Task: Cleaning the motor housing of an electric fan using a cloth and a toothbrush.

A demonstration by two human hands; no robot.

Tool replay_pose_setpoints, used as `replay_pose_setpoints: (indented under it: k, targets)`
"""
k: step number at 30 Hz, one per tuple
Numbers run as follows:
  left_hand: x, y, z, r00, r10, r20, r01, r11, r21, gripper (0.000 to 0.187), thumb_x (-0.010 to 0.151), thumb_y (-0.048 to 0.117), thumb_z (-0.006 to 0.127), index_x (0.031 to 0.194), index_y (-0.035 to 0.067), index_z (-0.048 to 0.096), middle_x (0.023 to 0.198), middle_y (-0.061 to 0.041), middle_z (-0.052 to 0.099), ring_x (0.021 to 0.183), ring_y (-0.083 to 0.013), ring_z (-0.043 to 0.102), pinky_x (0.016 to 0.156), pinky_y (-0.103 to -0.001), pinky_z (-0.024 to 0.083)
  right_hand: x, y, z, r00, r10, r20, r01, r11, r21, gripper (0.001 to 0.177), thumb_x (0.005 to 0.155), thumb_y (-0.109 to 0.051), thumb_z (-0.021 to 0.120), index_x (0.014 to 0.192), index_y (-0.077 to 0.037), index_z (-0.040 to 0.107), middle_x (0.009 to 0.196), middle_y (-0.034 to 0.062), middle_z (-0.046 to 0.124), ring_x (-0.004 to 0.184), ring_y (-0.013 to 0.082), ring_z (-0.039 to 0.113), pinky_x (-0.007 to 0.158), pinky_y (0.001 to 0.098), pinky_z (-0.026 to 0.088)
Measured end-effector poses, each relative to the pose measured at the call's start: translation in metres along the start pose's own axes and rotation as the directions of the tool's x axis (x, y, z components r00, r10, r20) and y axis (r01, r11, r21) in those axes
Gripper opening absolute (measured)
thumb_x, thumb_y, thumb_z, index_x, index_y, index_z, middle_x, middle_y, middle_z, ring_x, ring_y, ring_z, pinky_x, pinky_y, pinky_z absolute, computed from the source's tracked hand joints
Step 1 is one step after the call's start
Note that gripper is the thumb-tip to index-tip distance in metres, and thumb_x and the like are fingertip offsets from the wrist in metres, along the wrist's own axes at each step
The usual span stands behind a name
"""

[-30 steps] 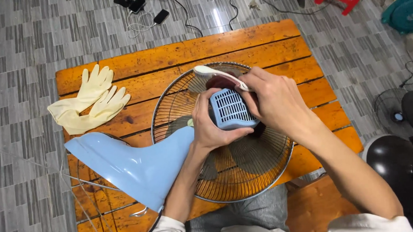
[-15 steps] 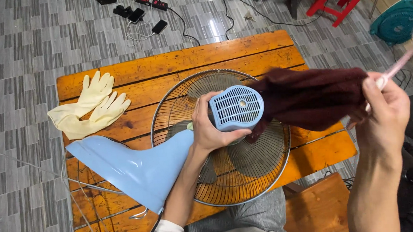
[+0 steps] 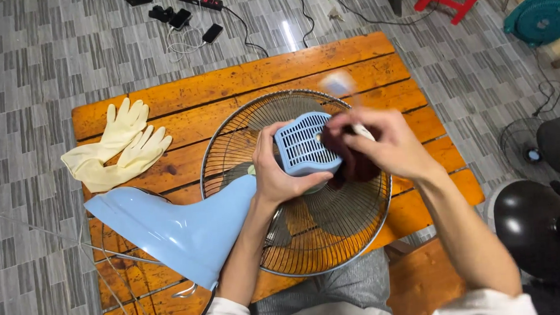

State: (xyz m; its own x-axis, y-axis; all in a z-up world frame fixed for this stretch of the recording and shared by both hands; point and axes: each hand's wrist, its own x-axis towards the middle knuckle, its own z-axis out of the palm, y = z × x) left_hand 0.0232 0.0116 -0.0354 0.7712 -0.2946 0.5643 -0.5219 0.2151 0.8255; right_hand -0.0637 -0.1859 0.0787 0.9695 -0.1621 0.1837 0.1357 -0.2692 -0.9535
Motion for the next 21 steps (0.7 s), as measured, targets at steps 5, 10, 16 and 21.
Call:
replay_pose_setpoints:
  k: [5, 10, 16, 21]
  targets:
    - [0.002, 0.005, 0.002, 1.0, -0.002, -0.005, 0.002, 1.0, 0.011, 0.103, 0.046, 0.05, 0.1, 0.124, 0.001, 0.054, 0.119, -0.018, 0.066, 0.108, -0.0317, 0.064, 0.097, -0.045, 0.047, 0.023, -0.042, -0.003, 0.967, -0.143, 0.209, 0.23, 0.84, -0.491, 0.046, 0.071, 0.001, 0.082, 0.116, -0.004, 0.075, 0.106, 0.0205, 0.069, 0.096, 0.037, 0.068, 0.087, 0.0488, 0.05]
    - [0.0, 0.003, 0.002, 1.0, 0.003, -0.027, -0.003, 1.0, 0.011, 0.102, 0.045, 0.05, 0.101, 0.123, 0.003, 0.055, 0.119, -0.016, 0.067, 0.109, -0.0328, 0.065, 0.099, -0.044, 0.048, 0.016, -0.028, -0.001, 0.947, -0.17, 0.271, 0.304, 0.742, -0.597, 0.015, 0.084, -0.007, 0.079, 0.098, -0.005, 0.072, 0.101, 0.0118, 0.069, 0.08, 0.0328, 0.067, 0.071, 0.0416, 0.053]
    - [-0.001, 0.004, 0.002, 0.998, 0.017, -0.052, -0.016, 0.999, 0.028, 0.101, 0.044, 0.048, 0.102, 0.123, 0.004, 0.057, 0.118, -0.015, 0.068, 0.108, -0.033, 0.066, 0.098, -0.044, 0.049, -0.004, 0.002, -0.01, 0.968, -0.176, 0.18, 0.248, 0.785, -0.567, 0.015, 0.09, -0.013, 0.076, 0.103, -0.011, 0.068, 0.075, 0.005, 0.063, 0.063, 0.0211, 0.063, 0.059, 0.0318, 0.049]
    - [-0.002, -0.002, 0.005, 0.999, 0.021, -0.048, -0.019, 0.999, 0.046, 0.1, 0.045, 0.051, 0.099, 0.123, 0.004, 0.056, 0.112, -0.017, 0.066, 0.103, -0.0351, 0.066, 0.097, -0.047, 0.05, 0.005, -0.036, 0.014, 0.953, -0.15, 0.263, 0.278, 0.778, -0.564, 0.014, 0.081, -0.007, 0.082, 0.092, -0.006, 0.074, 0.07, 0.01, 0.068, 0.059, 0.0245, 0.065, 0.057, 0.0335, 0.05]
